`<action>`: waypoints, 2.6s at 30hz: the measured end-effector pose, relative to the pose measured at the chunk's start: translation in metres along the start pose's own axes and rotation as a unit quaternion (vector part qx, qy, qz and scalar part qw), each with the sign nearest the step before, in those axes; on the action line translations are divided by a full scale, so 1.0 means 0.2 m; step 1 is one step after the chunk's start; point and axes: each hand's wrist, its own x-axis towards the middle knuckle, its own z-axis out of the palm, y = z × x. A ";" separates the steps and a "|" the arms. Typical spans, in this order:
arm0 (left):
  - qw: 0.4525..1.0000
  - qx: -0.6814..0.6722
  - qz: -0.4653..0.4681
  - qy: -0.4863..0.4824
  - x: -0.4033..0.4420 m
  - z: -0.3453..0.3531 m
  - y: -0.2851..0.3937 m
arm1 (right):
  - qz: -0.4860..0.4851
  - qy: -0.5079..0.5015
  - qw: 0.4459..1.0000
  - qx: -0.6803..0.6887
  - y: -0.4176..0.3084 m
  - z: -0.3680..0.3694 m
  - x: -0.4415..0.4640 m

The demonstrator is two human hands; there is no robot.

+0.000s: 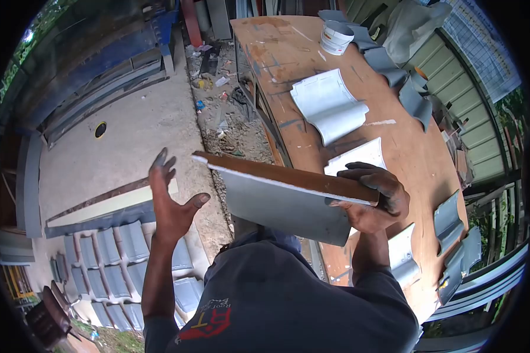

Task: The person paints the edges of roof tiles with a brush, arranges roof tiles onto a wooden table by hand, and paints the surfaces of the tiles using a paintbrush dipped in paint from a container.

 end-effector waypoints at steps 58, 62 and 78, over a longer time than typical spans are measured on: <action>0.822 -0.101 0.102 -0.551 4.21 2.70 -2.11 | 0.478 0.172 0.728 -0.460 3.38 1.94 0.89; 0.836 -0.082 0.111 -0.531 4.19 2.70 -2.15 | 0.676 0.191 0.536 -0.469 2.95 2.24 0.56; 0.812 0.008 0.134 -0.569 4.24 3.05 -1.94 | 0.713 0.189 0.574 -0.356 3.37 2.05 0.37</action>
